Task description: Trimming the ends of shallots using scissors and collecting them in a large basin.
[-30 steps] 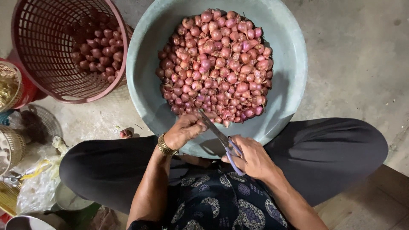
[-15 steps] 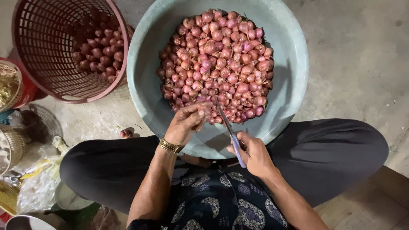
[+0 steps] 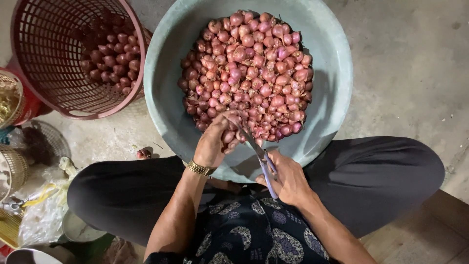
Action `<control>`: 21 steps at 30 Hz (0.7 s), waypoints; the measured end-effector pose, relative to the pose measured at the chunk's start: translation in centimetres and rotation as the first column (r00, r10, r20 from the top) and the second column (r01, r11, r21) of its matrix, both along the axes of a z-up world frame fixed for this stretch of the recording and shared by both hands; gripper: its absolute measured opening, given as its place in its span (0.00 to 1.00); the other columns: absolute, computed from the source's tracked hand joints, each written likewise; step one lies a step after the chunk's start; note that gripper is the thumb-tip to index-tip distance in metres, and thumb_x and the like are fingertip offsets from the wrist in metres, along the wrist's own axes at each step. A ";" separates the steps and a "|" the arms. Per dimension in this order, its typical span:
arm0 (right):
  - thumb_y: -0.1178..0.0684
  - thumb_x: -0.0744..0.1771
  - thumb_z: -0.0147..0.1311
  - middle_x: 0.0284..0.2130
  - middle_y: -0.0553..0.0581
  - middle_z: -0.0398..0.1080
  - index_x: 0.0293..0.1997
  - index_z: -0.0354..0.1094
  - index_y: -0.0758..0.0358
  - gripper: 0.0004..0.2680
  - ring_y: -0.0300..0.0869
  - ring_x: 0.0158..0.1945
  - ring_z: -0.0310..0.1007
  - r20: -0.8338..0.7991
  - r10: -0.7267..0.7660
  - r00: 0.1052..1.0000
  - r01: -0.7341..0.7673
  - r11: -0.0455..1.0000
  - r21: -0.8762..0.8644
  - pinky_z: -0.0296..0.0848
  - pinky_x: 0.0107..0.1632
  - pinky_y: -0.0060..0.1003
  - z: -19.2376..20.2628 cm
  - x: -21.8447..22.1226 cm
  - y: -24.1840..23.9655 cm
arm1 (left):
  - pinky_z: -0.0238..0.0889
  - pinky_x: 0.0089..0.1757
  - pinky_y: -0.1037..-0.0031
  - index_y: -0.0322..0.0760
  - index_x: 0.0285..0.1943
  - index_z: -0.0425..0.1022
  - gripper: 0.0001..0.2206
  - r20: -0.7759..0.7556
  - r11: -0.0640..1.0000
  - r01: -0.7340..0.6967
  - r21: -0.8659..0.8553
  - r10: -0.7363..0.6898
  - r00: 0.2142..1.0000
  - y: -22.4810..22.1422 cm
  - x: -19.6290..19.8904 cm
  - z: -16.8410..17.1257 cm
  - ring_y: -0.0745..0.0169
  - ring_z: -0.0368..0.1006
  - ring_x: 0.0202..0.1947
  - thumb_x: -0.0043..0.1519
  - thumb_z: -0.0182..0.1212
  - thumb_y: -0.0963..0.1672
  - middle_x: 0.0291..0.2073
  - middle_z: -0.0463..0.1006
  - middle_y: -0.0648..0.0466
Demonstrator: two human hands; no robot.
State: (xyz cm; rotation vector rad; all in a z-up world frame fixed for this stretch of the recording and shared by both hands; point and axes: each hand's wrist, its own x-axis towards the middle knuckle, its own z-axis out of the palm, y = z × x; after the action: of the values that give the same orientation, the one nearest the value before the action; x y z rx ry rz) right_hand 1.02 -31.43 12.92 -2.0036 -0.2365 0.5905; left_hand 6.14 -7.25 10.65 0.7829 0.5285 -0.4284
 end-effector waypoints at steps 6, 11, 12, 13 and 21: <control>0.39 0.62 0.65 0.22 0.59 0.70 0.42 0.66 0.60 0.17 0.56 0.26 0.74 0.075 0.053 0.996 -0.049 0.997 -0.051 0.74 0.37 0.52 1.9 1.1 1.1 | 0.48 0.17 0.83 0.34 0.60 0.66 0.15 0.152 0.997 0.040 0.069 -0.050 0.987 -0.9 -0.4 0.8 0.64 0.60 0.17 0.65 0.50 0.45 0.18 0.63 0.50; 0.36 0.61 0.68 0.22 0.59 0.67 0.38 0.62 0.58 0.20 0.60 0.27 0.74 0.161 0.077 0.984 -0.064 0.994 -0.085 0.72 0.36 0.55 1.6 1.1 0.8 | 0.57 0.20 0.81 0.30 0.69 0.60 0.21 0.277 0.999 0.033 0.040 -0.043 0.960 -1.1 -1.6 0.1 0.70 0.55 0.19 0.65 0.52 0.39 0.25 0.61 0.53; 0.35 0.60 0.68 0.23 0.57 0.67 0.39 0.62 0.57 0.20 0.58 0.28 0.74 0.175 0.078 0.981 -0.062 0.993 -0.099 0.72 0.36 0.54 1.4 1.0 0.8 | 0.59 0.20 0.80 0.30 0.69 0.61 0.20 0.306 0.999 0.037 0.033 -0.046 0.951 -1.1 -1.7 -0.1 0.70 0.56 0.19 0.66 0.51 0.37 0.30 0.58 0.55; 0.33 0.59 0.68 0.24 0.56 0.66 0.39 0.62 0.57 0.21 0.56 0.28 0.74 0.189 0.080 0.979 -0.059 0.992 -0.112 0.71 0.36 0.52 1.3 0.9 0.7 | 0.61 0.21 0.79 0.31 0.69 0.62 0.20 0.335 0.999 0.042 0.026 -0.048 0.941 -1.1 -1.7 -0.3 0.71 0.57 0.19 0.67 0.50 0.36 0.34 0.56 0.57; 0.39 0.61 0.67 0.21 0.58 0.67 0.40 0.64 0.59 0.18 0.58 0.26 0.73 0.015 0.008 1.000 -0.007 0.999 -0.038 0.71 0.35 0.51 1.0 0.4 0.5 | 0.57 0.20 0.79 0.34 0.47 0.64 0.03 0.341 0.989 0.137 0.054 -0.147 0.928 -1.4 -1.1 1.1 0.73 0.53 0.17 0.69 0.53 0.38 0.24 0.56 0.60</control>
State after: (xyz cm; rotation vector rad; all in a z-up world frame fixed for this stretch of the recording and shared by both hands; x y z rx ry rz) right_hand 1.40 -30.88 13.90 -2.0449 -0.2437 0.5889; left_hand 5.08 -8.60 11.76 0.9056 0.1505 -0.4062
